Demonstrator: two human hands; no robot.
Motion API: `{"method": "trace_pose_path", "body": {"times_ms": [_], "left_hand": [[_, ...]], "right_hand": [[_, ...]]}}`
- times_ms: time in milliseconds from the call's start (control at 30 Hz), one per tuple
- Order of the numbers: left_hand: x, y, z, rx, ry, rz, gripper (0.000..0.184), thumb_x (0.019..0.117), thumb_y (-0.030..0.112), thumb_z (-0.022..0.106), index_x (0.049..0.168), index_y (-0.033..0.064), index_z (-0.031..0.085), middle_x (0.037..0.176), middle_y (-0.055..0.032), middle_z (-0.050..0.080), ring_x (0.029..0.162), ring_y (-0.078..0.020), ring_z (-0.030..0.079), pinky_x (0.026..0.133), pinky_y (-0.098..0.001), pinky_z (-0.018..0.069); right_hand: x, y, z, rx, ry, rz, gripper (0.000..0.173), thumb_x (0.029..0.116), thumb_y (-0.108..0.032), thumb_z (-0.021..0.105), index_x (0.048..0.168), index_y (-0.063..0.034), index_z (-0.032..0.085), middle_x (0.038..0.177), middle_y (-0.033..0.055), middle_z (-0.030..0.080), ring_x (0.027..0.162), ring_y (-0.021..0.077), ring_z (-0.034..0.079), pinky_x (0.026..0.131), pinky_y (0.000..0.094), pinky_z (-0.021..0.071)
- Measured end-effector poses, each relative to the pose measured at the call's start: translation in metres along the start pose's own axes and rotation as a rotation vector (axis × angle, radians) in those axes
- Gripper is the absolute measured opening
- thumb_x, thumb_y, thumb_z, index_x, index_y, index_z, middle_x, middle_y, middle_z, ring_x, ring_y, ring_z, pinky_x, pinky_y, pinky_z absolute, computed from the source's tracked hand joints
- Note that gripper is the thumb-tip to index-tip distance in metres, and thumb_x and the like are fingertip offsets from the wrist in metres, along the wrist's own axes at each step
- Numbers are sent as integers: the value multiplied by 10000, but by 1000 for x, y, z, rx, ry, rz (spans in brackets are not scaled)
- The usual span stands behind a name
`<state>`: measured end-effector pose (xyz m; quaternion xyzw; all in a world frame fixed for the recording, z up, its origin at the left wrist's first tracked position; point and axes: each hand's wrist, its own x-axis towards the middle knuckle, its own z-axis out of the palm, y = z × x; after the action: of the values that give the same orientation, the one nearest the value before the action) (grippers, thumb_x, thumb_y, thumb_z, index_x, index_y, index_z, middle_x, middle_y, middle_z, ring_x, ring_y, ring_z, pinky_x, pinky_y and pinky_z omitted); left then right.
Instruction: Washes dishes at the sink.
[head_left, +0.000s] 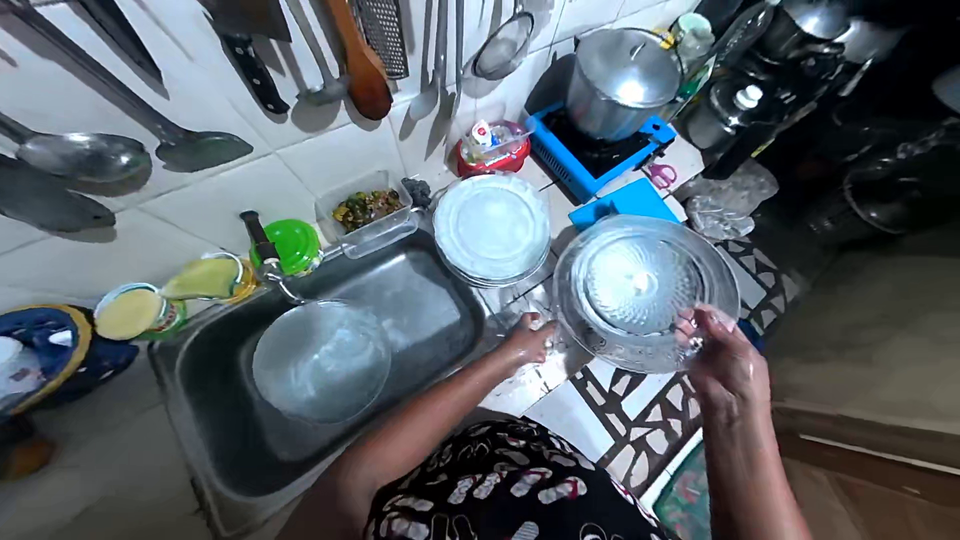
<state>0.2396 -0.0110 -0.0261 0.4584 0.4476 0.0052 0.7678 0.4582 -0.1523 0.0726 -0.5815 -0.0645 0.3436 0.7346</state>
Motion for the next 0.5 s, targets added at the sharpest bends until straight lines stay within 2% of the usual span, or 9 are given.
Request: {"method": "trace_pose_path", "body": {"times_ms": [100,200,233,333,367,500], "left_hand": [[35,11,53,-141,-35,-90,803,1045,399,581,1631,142,95,1432,-318,487,1139,-402,646,916,-489,571],[62,15,95,-282,20,-131,875,1029,399,620,1631,146,37,1486,-301,446,1191,-390,625,948,-489,563],[69,16,105,-307,58,-122,857,1036,367,616,1623,134,36,1485,-287,447,1175,-367,632,931,-474,571],[83,21,119,-314,177,-56,618,1082,214,514,1595,94,191,1458,-265,479,1197,-367,611,925,-512,569],[86,23,119,-309,190,-52,572,1098,195,469,1594,90,203,1465,-264,477,1219,-374,600,935,-525,562],[91,41,102,-239,235,-89,527,1119,235,393,1591,91,207,1429,-268,502,1151,-365,638,883,-502,583]], "right_hand": [[12,10,-32,134,91,7,264,1100,-99,324,1071,-64,584,886,36,733,712,102,705,615,238,601],[18,27,-46,242,196,63,248,1094,-130,364,1052,-87,604,878,11,725,738,95,702,663,256,610],[21,32,-48,272,223,90,249,1095,-145,371,1037,-97,607,871,1,718,737,85,696,665,247,607],[33,44,-49,361,288,190,301,1105,-193,358,984,-101,618,819,-13,709,688,58,686,610,203,588],[38,47,-49,388,297,220,315,1106,-202,356,975,-96,622,807,-9,709,675,61,688,599,199,587],[57,56,-38,421,301,283,287,1104,-192,371,987,-89,613,820,4,714,692,75,700,616,216,599]]}}
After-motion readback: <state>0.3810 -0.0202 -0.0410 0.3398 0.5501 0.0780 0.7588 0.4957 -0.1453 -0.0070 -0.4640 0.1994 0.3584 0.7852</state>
